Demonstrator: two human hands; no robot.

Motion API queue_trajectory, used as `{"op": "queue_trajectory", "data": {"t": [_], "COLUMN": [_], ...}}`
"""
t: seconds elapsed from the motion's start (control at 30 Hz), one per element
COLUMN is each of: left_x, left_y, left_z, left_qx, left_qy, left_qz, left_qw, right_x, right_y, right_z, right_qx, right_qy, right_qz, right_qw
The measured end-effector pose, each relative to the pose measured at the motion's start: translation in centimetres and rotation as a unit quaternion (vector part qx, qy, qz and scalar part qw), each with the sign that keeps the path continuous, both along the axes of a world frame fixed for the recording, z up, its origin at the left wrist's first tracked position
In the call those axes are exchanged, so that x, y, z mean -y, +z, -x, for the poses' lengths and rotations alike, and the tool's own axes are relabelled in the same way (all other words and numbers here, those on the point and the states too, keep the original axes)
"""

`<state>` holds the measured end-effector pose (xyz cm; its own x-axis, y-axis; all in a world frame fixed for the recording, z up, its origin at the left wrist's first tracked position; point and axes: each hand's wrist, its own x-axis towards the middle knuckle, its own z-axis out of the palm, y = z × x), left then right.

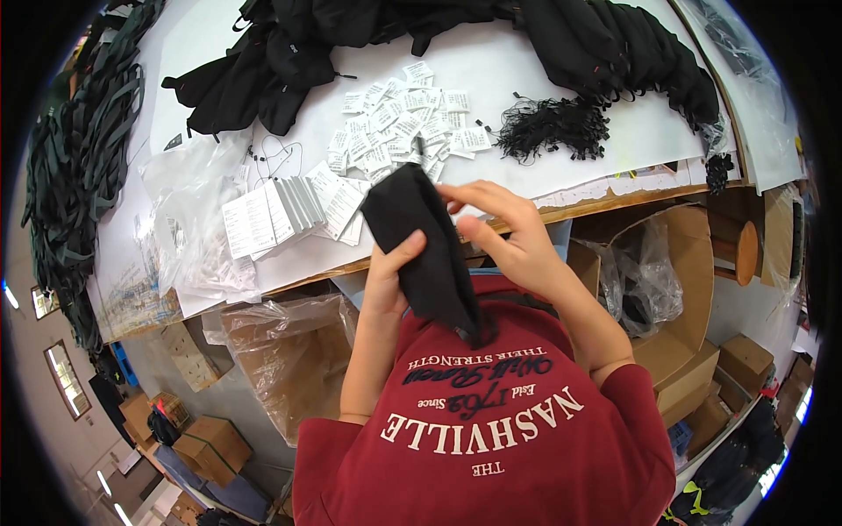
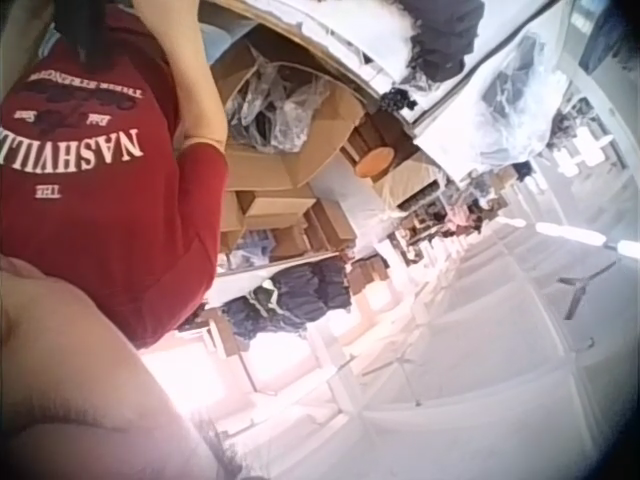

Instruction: Packing small items and tags into black pouches at a workstation.

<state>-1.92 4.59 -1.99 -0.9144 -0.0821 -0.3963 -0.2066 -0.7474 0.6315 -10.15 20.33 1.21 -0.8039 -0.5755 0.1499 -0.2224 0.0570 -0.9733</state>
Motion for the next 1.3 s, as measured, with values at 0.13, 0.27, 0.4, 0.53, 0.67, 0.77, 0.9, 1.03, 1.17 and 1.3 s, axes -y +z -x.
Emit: {"op": "queue_trajectory", "data": {"t": [0.13, 0.27, 0.4, 0.53, 0.67, 0.77, 0.9, 1.03, 1.17, 1.3], "left_x": [0.1, 0.6, 0.3, 0.6, 2.0, 3.6, 3.9, 4.1, 4.6, 3.7], "left_y": [-0.4, 0.8, 0.6, -0.1, -0.8, -1.1, -0.5, -0.7, -1.9, -1.0], "left_z": [-0.5, 0.0, 0.0, 0.5, 2.1, 2.4, 2.6, 2.6, 2.0, 2.3], "left_qx": [0.054, 0.050, 0.067, 0.106, 0.138, 0.098, 0.089, 0.070, 0.030, 0.060], "left_qy": [-0.025, -0.045, -0.013, 0.013, 0.069, 0.075, 0.084, 0.103, 0.055, 0.115], "left_qz": [-0.030, -0.003, -0.016, -0.079, -0.143, -0.109, -0.100, -0.120, -0.135, -0.052], "left_qw": [0.998, 0.998, 0.998, 0.991, 0.978, 0.986, 0.987, 0.985, 0.989, 0.990], "right_x": [1.0, 1.9, 2.0, 1.8, 1.0, 0.8, 0.7, 0.4, -0.1, -0.2], "right_y": [-0.2, 0.6, -0.1, -0.1, 0.7, 0.9, 0.9, 1.1, 0.7, 1.0], "right_z": [1.0, 1.2, 1.4, 0.8, -1.1, -2.4, -2.7, -2.6, -2.3, -1.3], "right_qx": [-0.015, -0.072, -0.148, -0.115, -0.073, -0.020, 0.020, 0.010, -0.032, -0.214], "right_qy": [-0.031, -0.105, -0.155, -0.106, 0.022, 0.095, 0.118, 0.146, 0.159, 0.008], "right_qz": [-0.004, 0.042, 0.052, 0.019, -0.008, 0.005, -0.006, -0.023, -0.053, -0.193], "right_qw": [0.999, 0.991, 0.975, 0.988, 0.997, 0.995, 0.993, 0.989, 0.985, 0.958]}}
